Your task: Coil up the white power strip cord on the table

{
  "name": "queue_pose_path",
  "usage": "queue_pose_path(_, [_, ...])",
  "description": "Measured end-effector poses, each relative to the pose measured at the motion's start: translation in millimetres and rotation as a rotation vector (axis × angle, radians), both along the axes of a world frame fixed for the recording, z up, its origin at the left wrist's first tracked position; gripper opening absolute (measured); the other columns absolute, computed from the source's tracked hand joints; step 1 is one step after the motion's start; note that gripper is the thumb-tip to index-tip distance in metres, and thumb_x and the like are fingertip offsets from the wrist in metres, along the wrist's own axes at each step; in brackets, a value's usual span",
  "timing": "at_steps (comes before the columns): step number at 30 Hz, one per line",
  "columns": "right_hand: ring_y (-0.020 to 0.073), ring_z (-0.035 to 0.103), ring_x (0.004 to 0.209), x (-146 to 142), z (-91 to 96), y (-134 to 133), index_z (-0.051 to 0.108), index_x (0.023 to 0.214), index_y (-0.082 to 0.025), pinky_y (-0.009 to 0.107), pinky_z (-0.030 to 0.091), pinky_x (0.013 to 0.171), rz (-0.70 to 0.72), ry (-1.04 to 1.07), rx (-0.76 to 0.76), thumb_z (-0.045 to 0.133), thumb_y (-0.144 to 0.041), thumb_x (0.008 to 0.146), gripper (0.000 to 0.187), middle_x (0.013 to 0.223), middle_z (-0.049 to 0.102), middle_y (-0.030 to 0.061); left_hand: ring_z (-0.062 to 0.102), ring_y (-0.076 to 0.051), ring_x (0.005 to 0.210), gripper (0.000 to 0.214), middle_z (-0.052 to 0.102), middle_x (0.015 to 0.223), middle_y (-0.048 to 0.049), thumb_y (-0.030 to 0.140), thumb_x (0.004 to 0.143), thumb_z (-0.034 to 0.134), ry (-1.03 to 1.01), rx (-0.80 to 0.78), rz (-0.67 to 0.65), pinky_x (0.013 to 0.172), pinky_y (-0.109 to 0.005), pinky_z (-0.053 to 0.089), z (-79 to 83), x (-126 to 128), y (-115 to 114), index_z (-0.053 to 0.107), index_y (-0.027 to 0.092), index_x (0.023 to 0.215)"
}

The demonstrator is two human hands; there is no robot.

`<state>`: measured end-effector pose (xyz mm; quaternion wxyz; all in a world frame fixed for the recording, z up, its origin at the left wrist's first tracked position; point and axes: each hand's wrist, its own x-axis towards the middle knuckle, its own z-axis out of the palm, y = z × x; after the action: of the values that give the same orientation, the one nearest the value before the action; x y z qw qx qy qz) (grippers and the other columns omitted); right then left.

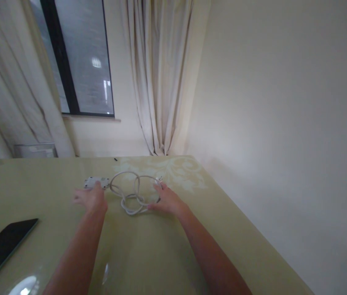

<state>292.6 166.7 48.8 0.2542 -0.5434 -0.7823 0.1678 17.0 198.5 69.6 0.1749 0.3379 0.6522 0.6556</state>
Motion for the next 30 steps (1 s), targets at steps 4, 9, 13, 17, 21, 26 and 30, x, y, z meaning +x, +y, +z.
queue_pose_path(4, [0.0449,0.052,0.139,-17,-21.6,1,0.051,0.152,-0.019,0.058,0.044,0.111,-0.039,0.022,0.079,0.084,-0.046,0.077,0.086,0.159,0.046,0.0235,0.028,-0.045,0.148,0.064,0.045,0.147,-0.0180,0.027,0.089,0.058,0.207,0.077,0.124,0.122,-0.063,0.023,11.7,1,-8,0.036,0.015,0.148])
queue_pose_path(9, [0.0384,0.063,0.126,-33,-35.5,-3,0.050,0.151,-0.018,0.054,0.049,0.106,0.003,0.040,0.092,0.071,-0.037,0.089,0.068,0.142,0.063,0.0214,0.061,-0.030,0.124,0.039,0.071,0.127,-0.0142,0.035,0.096,0.049,0.783,0.120,-0.451,0.113,-0.047,0.041,7.7,68,-19,0.064,0.018,0.128])
queue_pose_path(13, [0.0290,0.069,0.116,-27,-46.5,8,0.062,0.134,-0.019,0.043,0.055,0.100,-0.018,0.357,0.086,0.071,-0.031,0.087,0.049,0.134,0.067,0.0165,0.058,-0.034,0.132,0.043,0.069,0.137,-0.0174,0.036,0.103,0.041,1.250,0.014,-0.576,0.122,-0.056,0.021,-18.5,93,-30,0.068,0.018,0.132])
queue_pose_path(17, [0.0216,0.073,0.100,-16,-51.4,21,0.066,0.119,-0.016,0.037,0.058,0.090,-0.155,0.599,0.029,0.057,-0.022,0.093,0.029,0.113,0.074,0.0138,0.062,-0.036,0.127,0.049,0.072,0.131,-0.0166,0.052,0.102,0.046,1.344,-0.186,-0.646,0.118,-0.063,0.024,-30.8,71,-30,0.069,0.024,0.135])
queue_pose_path(21, [0.0190,0.072,0.094,-17,-50.5,20,0.069,0.109,-0.017,0.033,0.058,0.084,-0.123,0.572,0.046,0.057,-0.018,0.090,0.022,0.104,0.075,0.0096,0.066,-0.036,0.121,0.039,0.075,0.125,-0.0120,0.055,0.094,0.060,1.432,-0.300,-0.762,0.118,-0.064,0.023,-20.5,67,-31,0.077,0.032,0.120])
queue_pose_path(26, [0.0186,0.070,0.091,-16,-48.4,14,0.070,0.107,-0.017,0.031,0.055,0.080,-0.144,0.530,0.094,0.054,-0.017,0.090,0.023,0.104,0.074,0.0102,0.070,-0.031,0.115,0.025,0.079,0.110,-0.0130,0.023,0.094,0.056,1.446,-0.393,-0.721,0.116,-0.051,0.033,-2.9,70,-34,0.081,0.024,0.098])
queue_pose_path(30, [0.0181,0.068,0.085,-12,-48.0,14,0.071,0.102,-0.018,0.030,0.053,0.078,-0.191,0.494,0.123,0.053,-0.018,0.091,0.021,0.097,0.074,0.0087,0.076,-0.031,0.102,0.026,0.081,0.098,-0.0138,0.010,0.086,0.055,1.398,-0.537,-0.607,0.109,-0.052,0.040,5.7,38,-32,0.078,0.022,0.086])
